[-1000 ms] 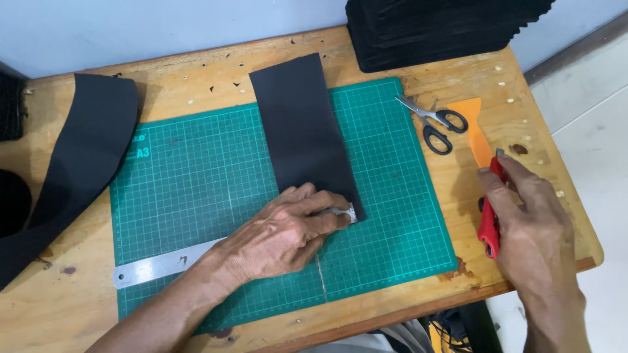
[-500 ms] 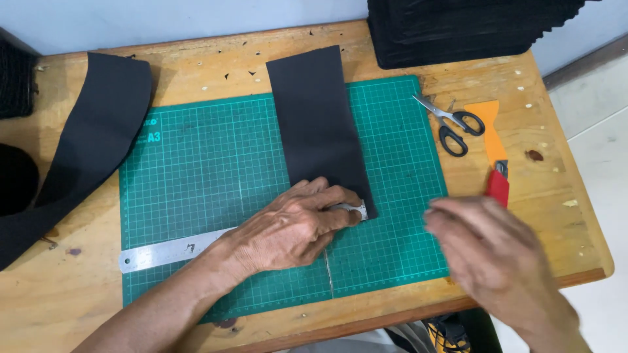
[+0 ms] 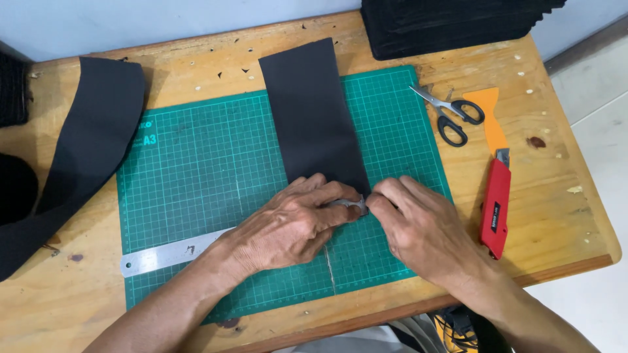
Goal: Measuring and cutting black foam strips using a ruler, utility knife, and scissors on a cutting mat
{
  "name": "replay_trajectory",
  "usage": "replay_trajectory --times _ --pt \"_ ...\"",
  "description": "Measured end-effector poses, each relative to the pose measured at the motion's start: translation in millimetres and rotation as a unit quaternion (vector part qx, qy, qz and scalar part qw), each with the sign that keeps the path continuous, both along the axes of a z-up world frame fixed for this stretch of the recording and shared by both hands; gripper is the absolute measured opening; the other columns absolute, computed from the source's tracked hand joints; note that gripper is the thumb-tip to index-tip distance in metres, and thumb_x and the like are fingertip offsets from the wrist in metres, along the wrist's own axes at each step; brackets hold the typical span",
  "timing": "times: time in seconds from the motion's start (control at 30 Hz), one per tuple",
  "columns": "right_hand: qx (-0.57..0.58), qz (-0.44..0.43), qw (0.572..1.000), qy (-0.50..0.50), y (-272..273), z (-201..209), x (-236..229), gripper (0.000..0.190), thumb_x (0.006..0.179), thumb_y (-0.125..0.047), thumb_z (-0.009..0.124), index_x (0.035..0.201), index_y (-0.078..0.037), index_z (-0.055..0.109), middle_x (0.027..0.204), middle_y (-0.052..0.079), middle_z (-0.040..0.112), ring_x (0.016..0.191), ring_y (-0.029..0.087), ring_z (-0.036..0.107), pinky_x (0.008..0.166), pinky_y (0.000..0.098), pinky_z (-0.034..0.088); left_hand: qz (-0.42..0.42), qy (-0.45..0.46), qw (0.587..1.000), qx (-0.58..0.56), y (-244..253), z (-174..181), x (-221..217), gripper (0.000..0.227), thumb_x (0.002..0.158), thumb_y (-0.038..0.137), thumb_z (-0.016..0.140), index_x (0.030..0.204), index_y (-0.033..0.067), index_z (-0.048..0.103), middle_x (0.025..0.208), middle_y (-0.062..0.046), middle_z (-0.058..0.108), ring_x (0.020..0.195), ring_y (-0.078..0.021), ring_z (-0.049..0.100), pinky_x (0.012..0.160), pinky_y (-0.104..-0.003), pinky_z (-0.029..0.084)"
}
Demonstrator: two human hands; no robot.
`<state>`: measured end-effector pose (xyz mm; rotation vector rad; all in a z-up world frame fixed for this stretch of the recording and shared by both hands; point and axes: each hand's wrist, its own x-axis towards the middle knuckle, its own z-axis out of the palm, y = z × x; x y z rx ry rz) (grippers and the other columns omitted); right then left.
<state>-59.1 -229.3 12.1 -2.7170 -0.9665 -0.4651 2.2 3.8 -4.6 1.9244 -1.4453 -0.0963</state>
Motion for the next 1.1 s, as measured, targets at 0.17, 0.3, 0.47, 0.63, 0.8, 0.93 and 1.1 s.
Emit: replay_trajectory --times 0.17,0.3,0.47,0.63,0.8,0.93,1.1 --pt "0.014 -0.019 0.999 0.024 -0.3 -1.5 -0.5 0.012 0.099 0.005 0.054 0.093 -0.004 0.059 0.093 0.010 0.055 0.077 0.029 0.054 0.066 0.0405 0.046 -0.001 -0.020 1.000 0.016 -0.5 0.4 0.5 0.035 0.097 -0.004 0.056 0.130 0.0036 0.065 0.135 -0.015 0.056 0.095 -0.0354 0.054 0.082 -0.046 0.042" --pt "0.015 -0.019 0.999 0.043 -2.1 -1.6 -6.5 0.010 0.097 0.005 0.055 0.096 -0.005 0.060 0.100 0.011 0.055 0.081 0.030 0.056 0.070 0.0414 0.050 0.066 -0.077 0.992 0.073 -2.7 5.4 -9.8 0.035 0.101 0.002 0.055 0.134 0.0100 0.063 0.133 -0.015 0.058 0.093 -0.0353 0.052 0.072 -0.048 0.044" --pt "0.006 -0.013 1.000 0.024 -3.5 -5.1 -7.3 0.022 0.086 0.012 0.054 0.097 -0.007 0.061 0.104 0.012 0.057 0.080 0.031 0.055 0.068 0.0426 0.047 0.173 -0.056 0.981 0.074 -0.2 2.0 -10.4 0.016 0.102 0.013 0.064 0.117 0.0083 0.065 0.103 -0.010 0.057 0.084 -0.0310 0.052 0.069 -0.046 0.046" --pt "-0.008 -0.014 1.000 0.020 -8.5 -16.5 -10.0 0.038 0.071 0.016 0.054 0.099 -0.009 0.060 0.115 0.015 0.059 0.086 0.034 0.057 0.068 0.0449 0.047 0.256 -0.008 0.964 0.077 -0.6 -11.8 -11.1 0.016 0.094 0.010 0.072 0.109 0.0100 0.065 0.096 -0.008 0.057 0.083 -0.0323 0.055 0.069 -0.047 0.049" --pt "-0.021 -0.007 0.999 0.040 -8.7 -12.9 -16.9 0.037 0.076 0.020 0.052 0.098 -0.008 0.059 0.122 0.018 0.060 0.094 0.036 0.059 0.070 0.0463 0.048 0.328 -0.020 0.941 0.084 -0.7 -9.9 -5.4 0.013 0.096 0.018 0.067 0.104 0.0120 0.059 0.097 -0.010 0.053 0.089 -0.0363 0.054 0.071 -0.052 0.046" --pt "-0.008 0.009 0.999 0.052 -24.9 -12.0 -30.6 0.033 0.084 0.018 0.050 0.102 -0.008 0.059 0.125 0.018 0.058 0.099 0.036 0.062 0.074 0.0462 0.050 0.340 -0.034 0.937 0.078 7.6 -18.5 5.1 0.019 0.098 0.022 0.071 0.105 0.0095 0.059 0.096 -0.011 0.053 0.086 -0.0337 0.054 0.070 -0.050 0.049" --pt "0.065 -0.160 0.955 0.241 -43.8 0.5 -54.4 0.027 0.091 -0.007 0.056 0.112 -0.020 0.067 0.135 -0.006 0.062 0.101 0.016 0.072 0.088 0.0342 0.059 0.360 -0.067 0.924 0.111 7.9 -15.6 2.4 0.025 0.097 0.025 0.072 0.111 0.0089 0.058 0.099 -0.011 0.054 0.084 -0.0332 0.057 0.066 -0.049 0.052"
